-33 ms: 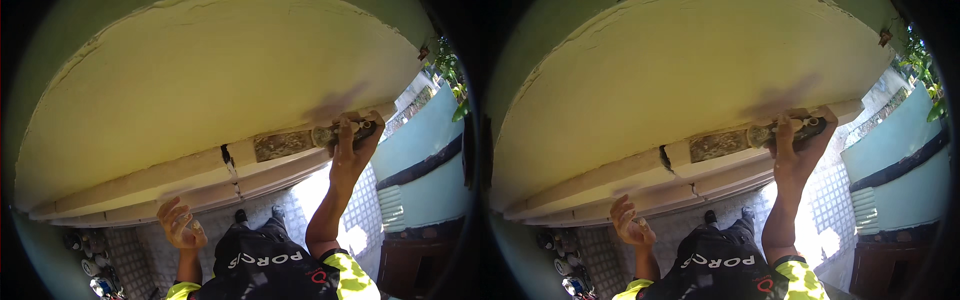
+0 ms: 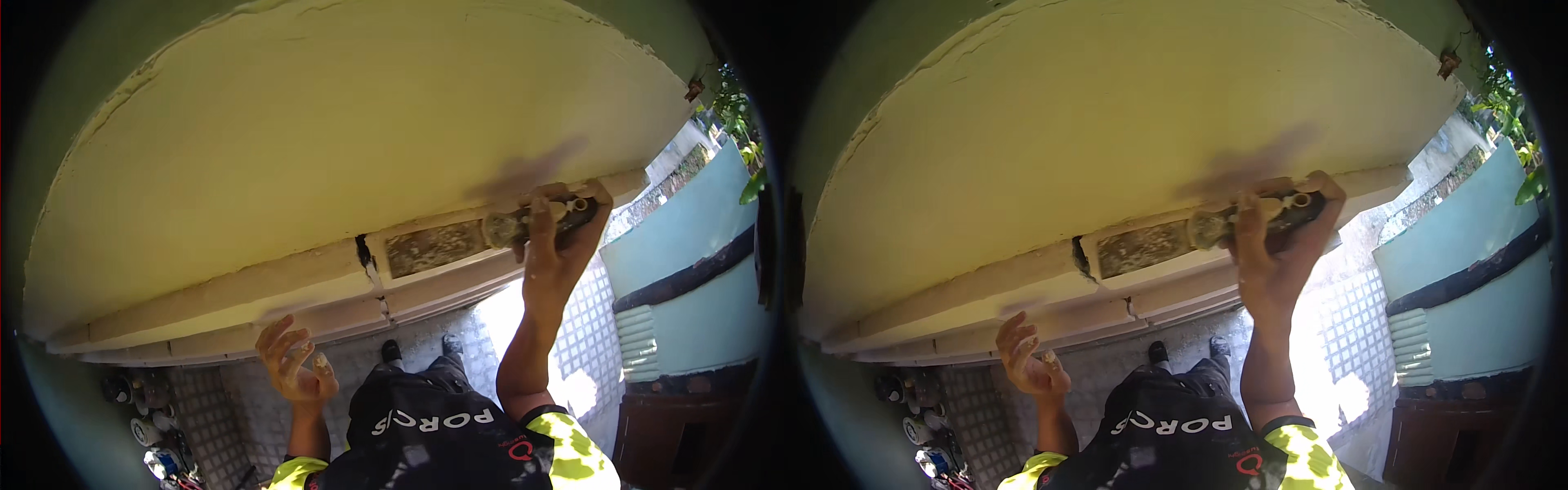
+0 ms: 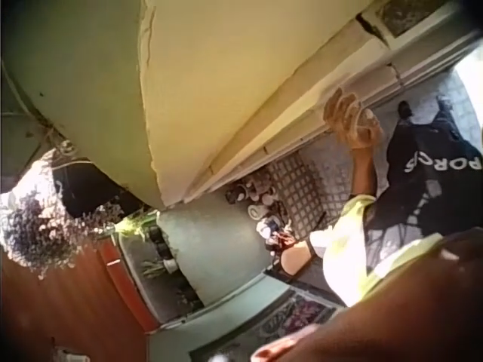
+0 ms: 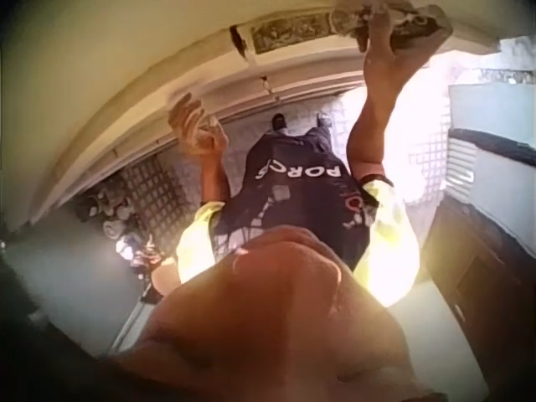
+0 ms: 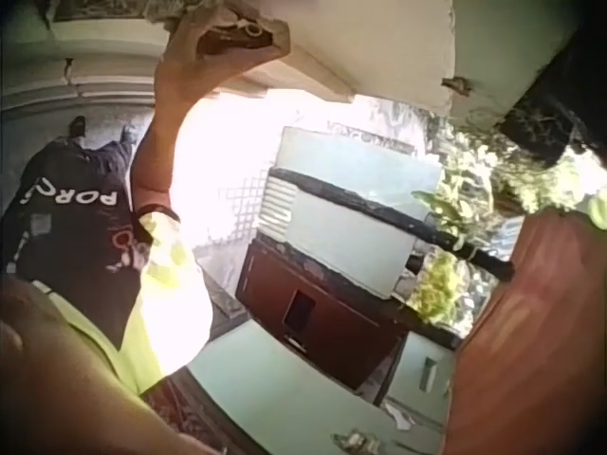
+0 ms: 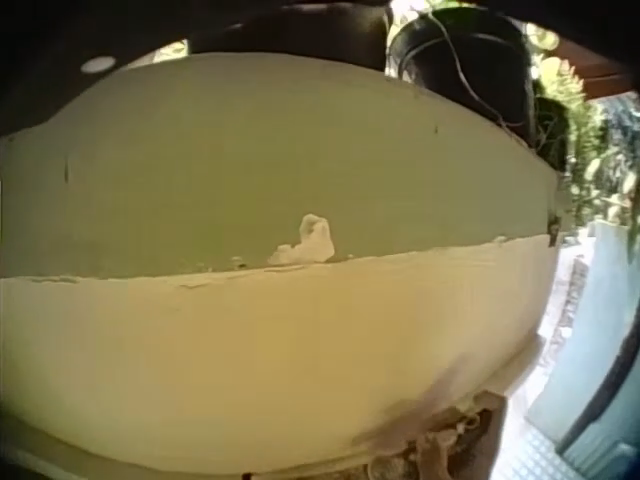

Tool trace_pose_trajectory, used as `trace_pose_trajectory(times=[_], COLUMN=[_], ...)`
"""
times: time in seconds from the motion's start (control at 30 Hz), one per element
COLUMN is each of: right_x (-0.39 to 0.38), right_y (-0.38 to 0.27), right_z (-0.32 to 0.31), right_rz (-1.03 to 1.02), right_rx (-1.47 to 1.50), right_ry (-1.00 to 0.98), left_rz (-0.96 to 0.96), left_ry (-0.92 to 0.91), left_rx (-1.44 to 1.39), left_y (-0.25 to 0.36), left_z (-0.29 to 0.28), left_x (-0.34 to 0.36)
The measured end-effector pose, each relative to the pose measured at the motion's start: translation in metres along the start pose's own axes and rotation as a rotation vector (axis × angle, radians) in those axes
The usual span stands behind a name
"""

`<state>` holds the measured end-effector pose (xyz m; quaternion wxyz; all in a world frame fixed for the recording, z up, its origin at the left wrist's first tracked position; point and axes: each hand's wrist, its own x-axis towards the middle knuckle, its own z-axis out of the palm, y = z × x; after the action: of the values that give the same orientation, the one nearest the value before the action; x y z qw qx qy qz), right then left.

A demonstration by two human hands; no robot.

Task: The recorder is using a putty knife to scrape and patch cracks in a concrete wall.

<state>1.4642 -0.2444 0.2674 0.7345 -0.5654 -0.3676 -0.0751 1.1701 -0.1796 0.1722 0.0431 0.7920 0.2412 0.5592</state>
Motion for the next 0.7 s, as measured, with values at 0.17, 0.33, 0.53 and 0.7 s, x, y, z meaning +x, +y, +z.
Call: trace_pose_trajectory(times=[0.17,0.33,0.53,0.7], right_x=[0.045,0.042,0.072,0.049], right_y=[-0.003,0.003,0.010,0.017], right_z=[-0.028,-0.021,-0.063,-0.031], right_rz=[0.163,-0.096,0.134,-0.313], right_rx=[0.069,-0.043,0.056,0.035], right_ry=[0.215,0.302,0.334,0.033], left_rz=[-0.040,-0.031,0.032,0.102], left_ry=[0.013,0.034,0.002,-0.021], left_rx=[0.050,0.073,0.178,0.326], left_y=[0.024,0.033,0.051,0.063], left_z=[0.022,0.039,0.065,0.087], left_x=[0.008,0.008,0.024,0.050])
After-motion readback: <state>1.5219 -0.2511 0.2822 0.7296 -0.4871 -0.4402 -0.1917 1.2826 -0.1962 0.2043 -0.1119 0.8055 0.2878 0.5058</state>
